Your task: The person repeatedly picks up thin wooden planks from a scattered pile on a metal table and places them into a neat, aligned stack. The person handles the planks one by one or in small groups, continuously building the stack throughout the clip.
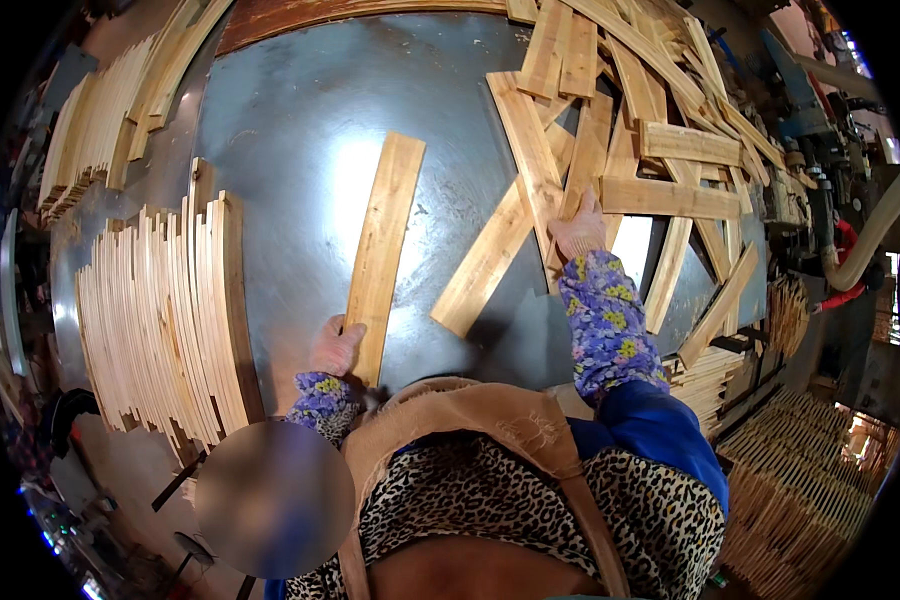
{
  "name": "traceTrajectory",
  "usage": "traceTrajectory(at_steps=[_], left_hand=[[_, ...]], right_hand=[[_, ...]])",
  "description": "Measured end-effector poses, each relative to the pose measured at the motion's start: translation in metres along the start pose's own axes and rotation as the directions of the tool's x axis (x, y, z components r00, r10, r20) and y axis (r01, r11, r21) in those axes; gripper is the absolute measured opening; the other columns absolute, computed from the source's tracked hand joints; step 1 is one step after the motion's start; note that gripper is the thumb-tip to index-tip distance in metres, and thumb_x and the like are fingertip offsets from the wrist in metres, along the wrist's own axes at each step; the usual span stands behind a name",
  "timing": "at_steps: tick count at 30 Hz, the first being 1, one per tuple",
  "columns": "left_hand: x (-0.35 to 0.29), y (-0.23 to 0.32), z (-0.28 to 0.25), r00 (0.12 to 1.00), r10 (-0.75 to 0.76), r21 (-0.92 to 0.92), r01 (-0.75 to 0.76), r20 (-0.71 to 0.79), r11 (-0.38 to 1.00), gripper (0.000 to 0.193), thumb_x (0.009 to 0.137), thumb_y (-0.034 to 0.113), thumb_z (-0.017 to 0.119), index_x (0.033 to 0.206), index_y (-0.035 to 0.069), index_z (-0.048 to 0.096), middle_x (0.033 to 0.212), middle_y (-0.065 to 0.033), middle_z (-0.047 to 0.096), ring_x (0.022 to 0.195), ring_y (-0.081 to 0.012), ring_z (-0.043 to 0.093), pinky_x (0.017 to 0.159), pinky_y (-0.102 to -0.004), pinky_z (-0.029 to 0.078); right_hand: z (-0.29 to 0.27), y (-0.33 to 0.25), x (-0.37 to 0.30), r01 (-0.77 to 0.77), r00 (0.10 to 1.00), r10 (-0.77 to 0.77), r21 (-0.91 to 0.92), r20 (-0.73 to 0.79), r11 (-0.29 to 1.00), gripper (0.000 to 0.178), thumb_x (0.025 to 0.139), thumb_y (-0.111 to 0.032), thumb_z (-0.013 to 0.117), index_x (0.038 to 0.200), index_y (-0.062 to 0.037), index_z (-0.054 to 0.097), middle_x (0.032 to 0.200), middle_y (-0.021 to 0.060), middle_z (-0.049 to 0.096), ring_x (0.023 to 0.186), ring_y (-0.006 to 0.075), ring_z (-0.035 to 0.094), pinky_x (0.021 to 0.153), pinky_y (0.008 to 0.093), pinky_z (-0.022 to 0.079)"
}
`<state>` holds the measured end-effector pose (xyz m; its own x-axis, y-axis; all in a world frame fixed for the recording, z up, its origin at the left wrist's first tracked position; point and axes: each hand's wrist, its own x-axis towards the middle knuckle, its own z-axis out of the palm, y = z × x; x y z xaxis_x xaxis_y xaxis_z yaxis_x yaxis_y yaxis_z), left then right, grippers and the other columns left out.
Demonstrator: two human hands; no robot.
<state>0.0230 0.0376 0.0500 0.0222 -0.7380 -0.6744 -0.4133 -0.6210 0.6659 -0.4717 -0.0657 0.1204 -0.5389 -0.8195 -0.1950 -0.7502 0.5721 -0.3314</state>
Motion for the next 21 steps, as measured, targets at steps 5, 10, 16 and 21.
traceTrajectory(at_steps=[5, 10, 16, 21], left_hand=[[0.013, -0.019, 0.001, 1.000, 0.012, -0.023, -0.012, 0.011, 1.000, 0.044, 0.099, 0.026, 0.076, 0.130, -0.005, 0.072, 0.109, -0.0090, 0.078, 0.096, -0.0173, 0.071, 0.089, -0.0338, 0.056], [0.020, -0.026, 0.003, 0.998, 0.040, 0.041, -0.037, -0.052, 0.998, 0.051, 0.095, 0.032, 0.078, 0.129, -0.005, 0.073, 0.109, -0.0147, 0.080, 0.098, -0.0215, 0.074, 0.092, -0.0379, 0.057], [0.003, -0.011, 0.019, 0.994, 0.002, -0.096, -0.013, -0.108, 0.995, 0.051, 0.094, 0.031, 0.078, 0.128, -0.006, 0.073, 0.106, -0.0163, 0.079, 0.097, -0.0228, 0.074, 0.090, -0.0377, 0.057], [-0.046, 0.006, 0.000, 0.948, 0.154, 0.075, -0.138, -0.280, 0.988, 0.051, 0.096, 0.034, 0.073, 0.128, -0.006, 0.072, 0.112, -0.0204, 0.080, 0.105, -0.0318, 0.074, 0.096, -0.0423, 0.056]], right_hand=[[-0.014, 0.048, -0.118, 0.083, 0.996, -0.093, 0.551, -0.009, 0.831, 0.091, 0.080, -0.021, 0.079, 0.160, 0.0004, 0.041, 0.143, 0.0276, 0.059, 0.130, 0.0465, 0.061, 0.111, 0.0476, 0.051], [0.004, 0.054, -0.104, 0.333, 0.941, -0.331, 0.012, -0.070, 0.943, 0.092, 0.081, -0.025, 0.081, 0.160, -0.0027, 0.040, 0.146, 0.0265, 0.056, 0.128, 0.0460, 0.059, 0.110, 0.0531, 0.051], [0.032, 0.000, -0.006, 0.215, 0.976, -0.209, -0.130, 0.057, 0.968, 0.098, 0.080, -0.035, 0.082, 0.163, -0.0068, 0.037, 0.144, 0.0267, 0.058, 0.130, 0.0460, 0.059, 0.110, 0.0528, 0.051], [0.008, -0.017, -0.032, 0.311, 0.950, -0.310, -0.067, 0.032, 0.948, 0.095, 0.080, -0.024, 0.084, 0.161, -0.0033, 0.039, 0.139, 0.0300, 0.062, 0.124, 0.0442, 0.066, 0.104, 0.0545, 0.056]])
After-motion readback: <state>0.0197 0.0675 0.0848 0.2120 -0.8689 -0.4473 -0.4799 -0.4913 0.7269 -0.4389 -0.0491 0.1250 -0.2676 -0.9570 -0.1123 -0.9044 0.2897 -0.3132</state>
